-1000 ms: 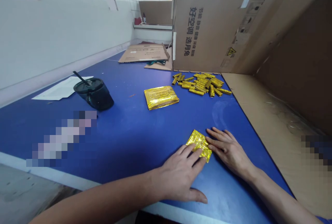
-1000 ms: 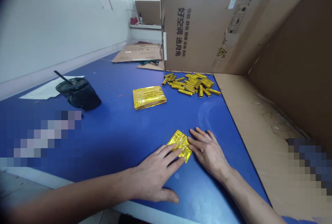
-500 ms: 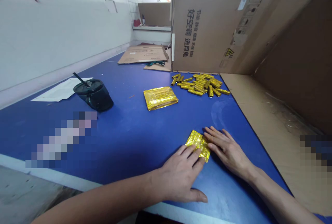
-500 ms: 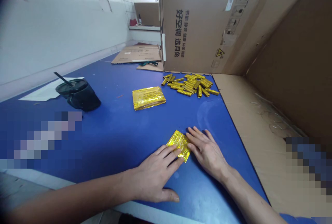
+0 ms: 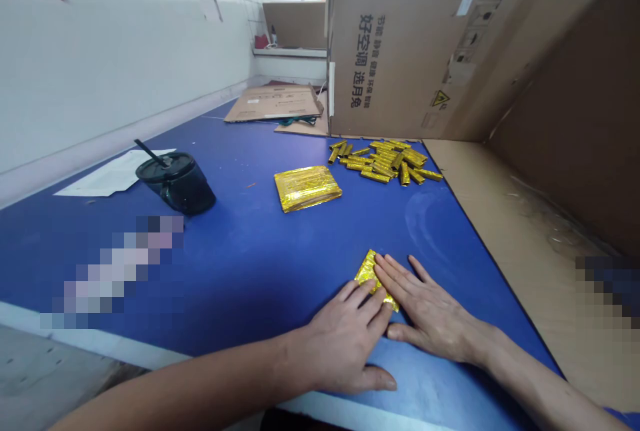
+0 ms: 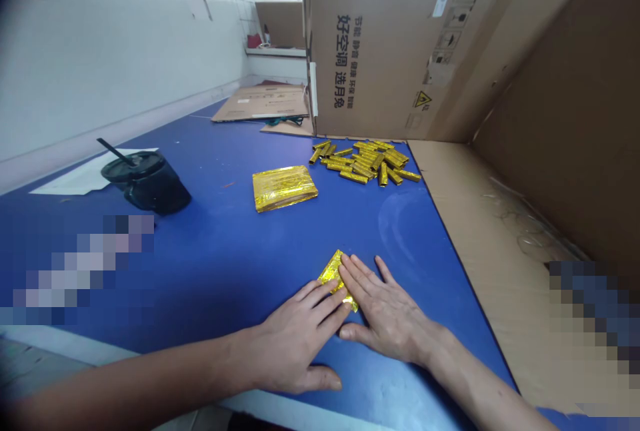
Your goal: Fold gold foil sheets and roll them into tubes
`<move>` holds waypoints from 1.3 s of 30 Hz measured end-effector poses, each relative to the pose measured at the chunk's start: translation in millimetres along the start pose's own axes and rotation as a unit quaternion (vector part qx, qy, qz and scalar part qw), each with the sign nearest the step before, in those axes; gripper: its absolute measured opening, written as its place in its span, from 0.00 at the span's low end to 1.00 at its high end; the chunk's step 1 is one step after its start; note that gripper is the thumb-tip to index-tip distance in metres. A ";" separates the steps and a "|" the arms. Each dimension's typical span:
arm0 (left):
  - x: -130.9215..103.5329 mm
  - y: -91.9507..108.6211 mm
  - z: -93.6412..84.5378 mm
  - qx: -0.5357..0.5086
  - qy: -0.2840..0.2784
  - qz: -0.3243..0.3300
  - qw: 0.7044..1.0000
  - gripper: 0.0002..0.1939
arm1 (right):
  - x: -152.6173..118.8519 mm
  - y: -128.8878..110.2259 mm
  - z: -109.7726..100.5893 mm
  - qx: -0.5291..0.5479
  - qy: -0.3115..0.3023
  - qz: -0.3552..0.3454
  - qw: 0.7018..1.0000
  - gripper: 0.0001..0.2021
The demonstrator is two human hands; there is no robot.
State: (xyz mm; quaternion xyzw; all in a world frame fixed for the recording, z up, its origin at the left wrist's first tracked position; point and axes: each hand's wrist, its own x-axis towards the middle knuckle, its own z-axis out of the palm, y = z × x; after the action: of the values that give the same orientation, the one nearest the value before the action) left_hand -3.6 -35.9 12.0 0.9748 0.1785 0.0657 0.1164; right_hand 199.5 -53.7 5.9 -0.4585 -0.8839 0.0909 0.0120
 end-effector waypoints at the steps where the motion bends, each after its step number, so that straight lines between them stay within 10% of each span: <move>1: 0.1 -0.8 0.1 -0.001 0.002 0.002 1.000 0.40 | 0.1 0.0 -0.1 0.000 0.001 -0.001 1.000 0.40; 9: 3.6 -10.9 -6.8 -0.001 0.006 0.015 1.000 0.33 | -4.1 3.1 -1.4 0.012 0.043 0.000 0.999 0.38; 15: 1.4 -4.7 -3.2 -0.007 0.034 -0.015 0.999 0.37 | -17.2 -9.5 -5.7 0.056 0.151 0.006 0.987 0.13; 24: 12.1 12.3 -0.3 -0.016 0.044 -0.058 0.997 0.31 | -16.7 -7.4 -7.4 0.049 0.150 -0.032 0.987 0.13; 31: 25.3 -12.7 -1.4 0.011 0.032 -0.021 0.999 0.07 | -18.8 -4.8 -3.1 0.039 0.146 -0.042 0.988 0.13; 39: 33.0 -23.3 1.7 0.016 0.064 -0.008 0.998 0.06 | -19.2 -2.9 8.8 0.051 0.195 -0.029 0.979 0.09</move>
State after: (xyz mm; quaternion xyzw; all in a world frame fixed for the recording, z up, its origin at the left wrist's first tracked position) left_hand 19.6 -3.1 7.4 0.9689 0.1939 0.1247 0.0898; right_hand 207.4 -72.2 -1.0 -0.4404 -0.8717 0.0441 0.2101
